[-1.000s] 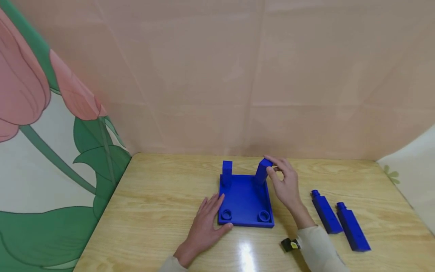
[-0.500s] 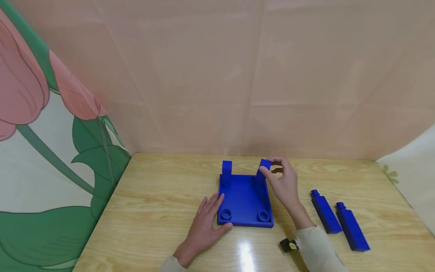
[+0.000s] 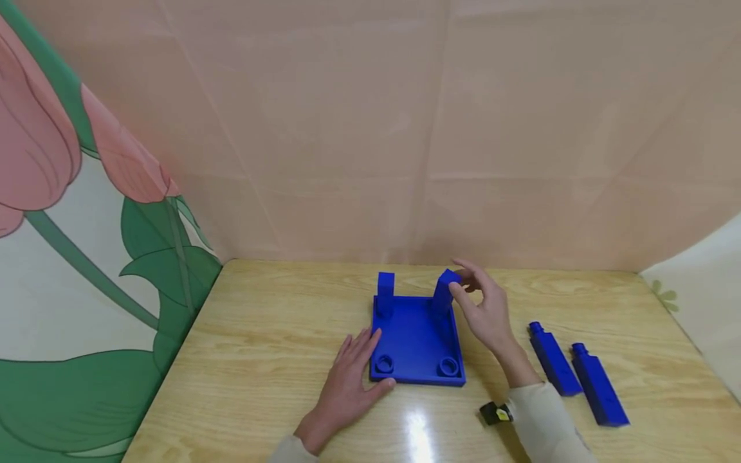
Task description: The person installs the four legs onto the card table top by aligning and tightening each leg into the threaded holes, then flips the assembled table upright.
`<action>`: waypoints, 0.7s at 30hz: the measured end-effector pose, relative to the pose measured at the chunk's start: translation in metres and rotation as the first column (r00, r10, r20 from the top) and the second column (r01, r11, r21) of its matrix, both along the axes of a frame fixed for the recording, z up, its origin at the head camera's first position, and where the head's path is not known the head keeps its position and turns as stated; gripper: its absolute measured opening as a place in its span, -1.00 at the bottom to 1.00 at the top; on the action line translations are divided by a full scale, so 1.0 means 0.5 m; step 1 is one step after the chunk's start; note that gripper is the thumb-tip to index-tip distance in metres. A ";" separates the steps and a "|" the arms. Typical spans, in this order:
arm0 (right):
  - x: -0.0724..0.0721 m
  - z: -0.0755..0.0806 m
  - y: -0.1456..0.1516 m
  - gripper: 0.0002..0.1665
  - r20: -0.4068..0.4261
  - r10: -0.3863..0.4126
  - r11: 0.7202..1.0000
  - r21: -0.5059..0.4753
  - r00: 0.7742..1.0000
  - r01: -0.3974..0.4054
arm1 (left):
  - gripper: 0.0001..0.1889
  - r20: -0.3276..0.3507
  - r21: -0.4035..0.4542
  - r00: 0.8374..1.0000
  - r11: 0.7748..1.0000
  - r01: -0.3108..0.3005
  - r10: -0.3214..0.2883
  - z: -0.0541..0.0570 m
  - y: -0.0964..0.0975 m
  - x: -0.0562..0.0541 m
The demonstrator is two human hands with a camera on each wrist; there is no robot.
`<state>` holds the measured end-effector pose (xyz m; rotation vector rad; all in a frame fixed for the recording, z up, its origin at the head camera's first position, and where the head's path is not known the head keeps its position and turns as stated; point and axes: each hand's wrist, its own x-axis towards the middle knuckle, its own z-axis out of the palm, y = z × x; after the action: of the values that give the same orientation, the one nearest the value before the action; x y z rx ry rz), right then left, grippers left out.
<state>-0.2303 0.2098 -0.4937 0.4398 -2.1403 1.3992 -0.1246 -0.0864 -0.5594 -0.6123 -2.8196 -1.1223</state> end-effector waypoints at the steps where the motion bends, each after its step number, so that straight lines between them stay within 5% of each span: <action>1: -0.001 0.000 0.002 -0.49 -0.001 0.013 1.000 0.014 1.000 -0.013 | 0.00 0.000 0.002 1.000 1.000 0.000 0.000 0.001 0.000 0.000; 21: 0.013 0.012 -0.013 -0.62 0.156 -0.099 0.995 0.006 0.983 0.099 | -0.01 -0.013 0.018 1.000 1.000 0.007 -0.006 -0.003 -0.002 -0.002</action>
<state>-0.2240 0.2031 -0.4875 0.2264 -2.2518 1.4200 -0.1254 -0.0872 -0.5608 -0.6255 -2.7955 -1.1397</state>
